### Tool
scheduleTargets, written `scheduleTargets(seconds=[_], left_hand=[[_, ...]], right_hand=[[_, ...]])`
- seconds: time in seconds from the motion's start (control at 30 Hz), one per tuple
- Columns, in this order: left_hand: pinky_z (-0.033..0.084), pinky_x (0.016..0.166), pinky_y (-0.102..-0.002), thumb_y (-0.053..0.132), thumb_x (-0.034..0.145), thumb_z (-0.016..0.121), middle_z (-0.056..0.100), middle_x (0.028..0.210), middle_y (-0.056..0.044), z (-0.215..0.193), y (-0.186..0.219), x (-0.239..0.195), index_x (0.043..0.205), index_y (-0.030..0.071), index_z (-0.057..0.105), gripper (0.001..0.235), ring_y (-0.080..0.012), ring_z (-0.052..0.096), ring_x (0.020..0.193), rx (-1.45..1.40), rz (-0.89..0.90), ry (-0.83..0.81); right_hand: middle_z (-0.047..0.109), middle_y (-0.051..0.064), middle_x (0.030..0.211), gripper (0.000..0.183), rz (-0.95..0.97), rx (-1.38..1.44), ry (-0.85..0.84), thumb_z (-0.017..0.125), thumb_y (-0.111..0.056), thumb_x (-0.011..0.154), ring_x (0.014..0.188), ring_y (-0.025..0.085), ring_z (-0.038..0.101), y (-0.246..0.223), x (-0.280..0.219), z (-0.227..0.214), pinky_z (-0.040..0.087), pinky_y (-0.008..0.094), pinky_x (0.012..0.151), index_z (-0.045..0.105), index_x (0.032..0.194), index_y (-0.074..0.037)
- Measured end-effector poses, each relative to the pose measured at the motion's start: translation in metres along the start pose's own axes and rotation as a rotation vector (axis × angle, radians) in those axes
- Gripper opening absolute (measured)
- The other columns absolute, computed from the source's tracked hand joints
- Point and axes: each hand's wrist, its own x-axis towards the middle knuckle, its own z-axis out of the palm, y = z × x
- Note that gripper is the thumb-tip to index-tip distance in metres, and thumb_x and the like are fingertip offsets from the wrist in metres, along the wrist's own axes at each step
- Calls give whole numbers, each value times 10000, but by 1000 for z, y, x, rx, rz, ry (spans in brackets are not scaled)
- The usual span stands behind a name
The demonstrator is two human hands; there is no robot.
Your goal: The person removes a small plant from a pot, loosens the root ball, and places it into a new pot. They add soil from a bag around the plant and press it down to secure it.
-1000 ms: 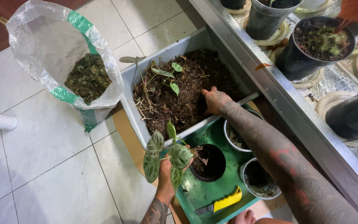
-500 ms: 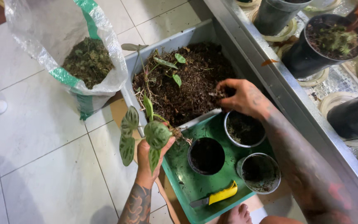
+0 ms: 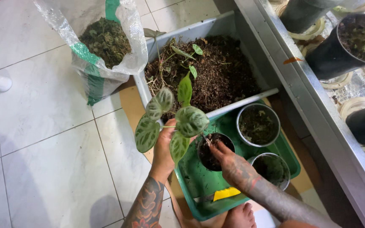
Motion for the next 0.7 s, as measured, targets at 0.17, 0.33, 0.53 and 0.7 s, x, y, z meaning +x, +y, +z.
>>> scheduleTargets(seconds=[0.17,0.33,0.53,0.7], left_hand=[[540,913,-261,52,911,760,722,1153,-51,7,-15,-13,1263,34,640,372,-118,679,1044,127,-229,38],[526,960,-277,56,930,707,707,1180,-67,14,-32,-30,1345,34,612,426,-131,664,1084,-7,-253,-24],[536,911,-270,105,922,758,771,1128,-58,20,-33,-35,1267,34,683,360,-131,702,1019,199,-417,-22],[507,942,-271,38,875,729,718,1156,-54,21,-37,-34,1332,43,609,473,-134,669,1062,211,-193,-53]], right_hand=[[498,151,1501,491,-144,-210,-49,528,-34,879,1341,335,525,3,12,28,463,410,1068,540,1370,-64],[599,115,1386,492,-190,-184,-63,524,-53,866,1264,306,579,6,14,17,453,462,1032,595,1347,-129],[768,128,1098,318,-70,329,39,645,-60,879,1012,277,753,50,-9,-38,592,374,884,734,1174,-137],[790,124,1161,354,390,191,187,702,-131,886,1071,252,771,144,-3,-61,597,357,964,750,1235,-168]])
